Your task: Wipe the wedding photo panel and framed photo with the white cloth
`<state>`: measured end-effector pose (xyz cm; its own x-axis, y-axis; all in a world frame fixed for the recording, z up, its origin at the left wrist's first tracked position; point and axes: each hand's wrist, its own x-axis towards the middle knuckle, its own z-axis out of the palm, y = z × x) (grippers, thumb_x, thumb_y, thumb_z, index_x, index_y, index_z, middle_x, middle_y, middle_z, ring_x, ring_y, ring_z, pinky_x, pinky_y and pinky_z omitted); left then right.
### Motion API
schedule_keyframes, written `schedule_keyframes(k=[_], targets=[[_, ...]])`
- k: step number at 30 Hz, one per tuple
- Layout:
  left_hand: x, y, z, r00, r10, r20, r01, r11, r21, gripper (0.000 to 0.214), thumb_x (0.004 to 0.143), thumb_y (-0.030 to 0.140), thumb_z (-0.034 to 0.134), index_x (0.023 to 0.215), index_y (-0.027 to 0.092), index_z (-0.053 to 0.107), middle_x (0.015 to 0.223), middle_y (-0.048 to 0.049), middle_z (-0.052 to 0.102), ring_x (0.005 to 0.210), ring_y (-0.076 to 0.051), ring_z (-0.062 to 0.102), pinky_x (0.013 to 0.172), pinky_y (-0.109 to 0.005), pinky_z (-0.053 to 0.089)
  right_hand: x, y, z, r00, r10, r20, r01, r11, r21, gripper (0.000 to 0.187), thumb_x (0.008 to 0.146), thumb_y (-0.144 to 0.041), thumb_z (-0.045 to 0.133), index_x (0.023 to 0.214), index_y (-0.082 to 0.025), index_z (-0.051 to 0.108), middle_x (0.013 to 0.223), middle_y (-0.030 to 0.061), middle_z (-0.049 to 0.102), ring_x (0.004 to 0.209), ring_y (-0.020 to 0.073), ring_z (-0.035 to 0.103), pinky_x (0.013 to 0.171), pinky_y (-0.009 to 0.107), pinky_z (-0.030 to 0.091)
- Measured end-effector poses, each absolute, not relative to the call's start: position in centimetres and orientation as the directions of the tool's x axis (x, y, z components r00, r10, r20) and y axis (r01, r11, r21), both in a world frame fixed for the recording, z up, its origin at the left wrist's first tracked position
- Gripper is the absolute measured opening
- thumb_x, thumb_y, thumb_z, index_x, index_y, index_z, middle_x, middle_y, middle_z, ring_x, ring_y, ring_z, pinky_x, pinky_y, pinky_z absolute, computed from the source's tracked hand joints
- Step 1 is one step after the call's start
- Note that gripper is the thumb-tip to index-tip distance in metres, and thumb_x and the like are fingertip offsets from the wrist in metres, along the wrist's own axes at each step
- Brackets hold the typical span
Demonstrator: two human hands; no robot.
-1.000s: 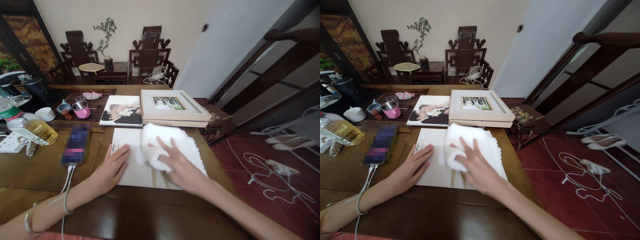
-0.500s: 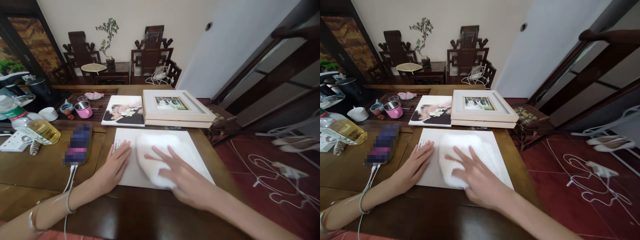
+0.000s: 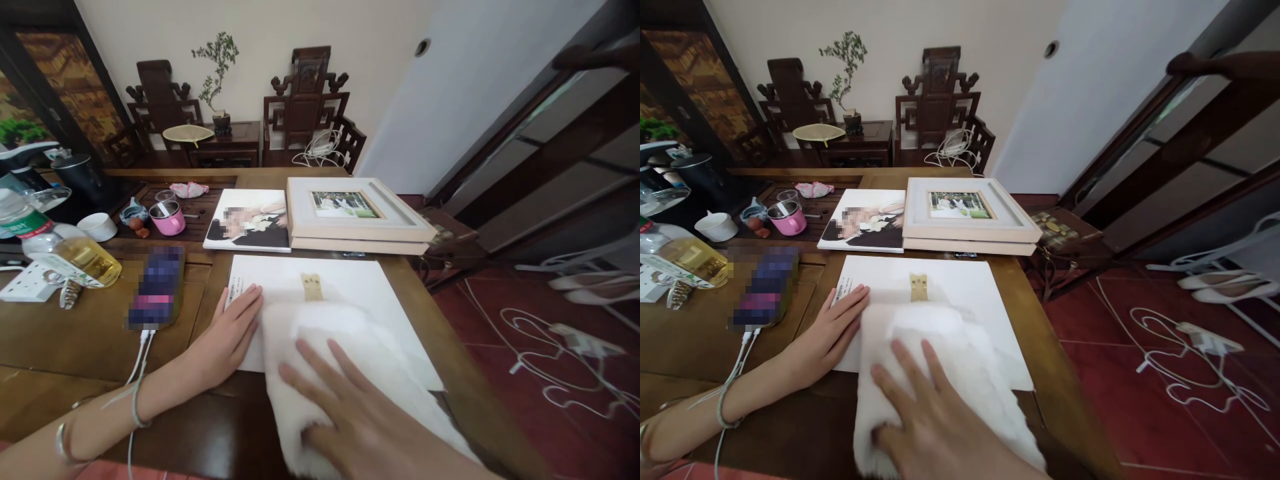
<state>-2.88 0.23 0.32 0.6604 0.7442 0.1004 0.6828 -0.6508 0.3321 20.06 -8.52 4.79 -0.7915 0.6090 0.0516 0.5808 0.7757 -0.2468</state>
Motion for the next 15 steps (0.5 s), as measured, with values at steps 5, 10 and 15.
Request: schedule_keyframes(k=[5, 10, 15], targets=[[-2.9, 0.2, 0.1, 0.669, 0.735, 0.111, 0.672, -0.661, 0.334, 0.046, 0.098, 0.017, 0.028, 0.145, 0.018, 0.028, 0.151, -0.0117, 0.033, 0.142, -0.021, 0.022, 0.116, -0.053, 0.012, 21.6, -7.7, 7.0, -0.811, 0.579, -0.090, 0.571, 0.747, -0.341, 0.040, 0.067, 0.000, 0.047, 0.094, -0.024, 0.065, 0.143, 0.0026, 0.046, 0.137, 0.0320, 0.028, 0.108, 0.059, 0.031], [-2.8, 0.1, 0.3, 0.633, 0.761, 0.144, 0.651, -0.623, 0.434, 0.047, 0.099, 0.020, 0.029, 0.146, 0.020, 0.025, 0.151, -0.0109, 0.033, 0.142, -0.021, 0.024, 0.116, -0.053, 0.010, 20.7, -2.0, 5.5, -0.639, 0.765, -0.076, 0.754, 0.603, -0.261, 0.059, 0.057, 0.006, 0.043, 0.109, -0.016, 0.062, 0.149, 0.0094, 0.037, 0.140, 0.0326, 0.013, 0.112, 0.060, 0.019], [-2.7, 0.0, 1.0, 0.523, 0.799, 0.298, 0.547, -0.582, 0.602, 0.051, 0.100, 0.023, 0.029, 0.149, 0.027, 0.017, 0.155, -0.0062, 0.024, 0.143, -0.022, 0.019, 0.116, -0.045, 0.018, 18.1, 0.0, 3.1, -0.610, 0.792, 0.025, 0.769, 0.600, -0.219, 0.051, 0.066, 0.000, 0.047, 0.113, -0.014, 0.061, 0.150, 0.0138, 0.034, 0.140, 0.0393, 0.006, 0.108, 0.069, 0.008]])
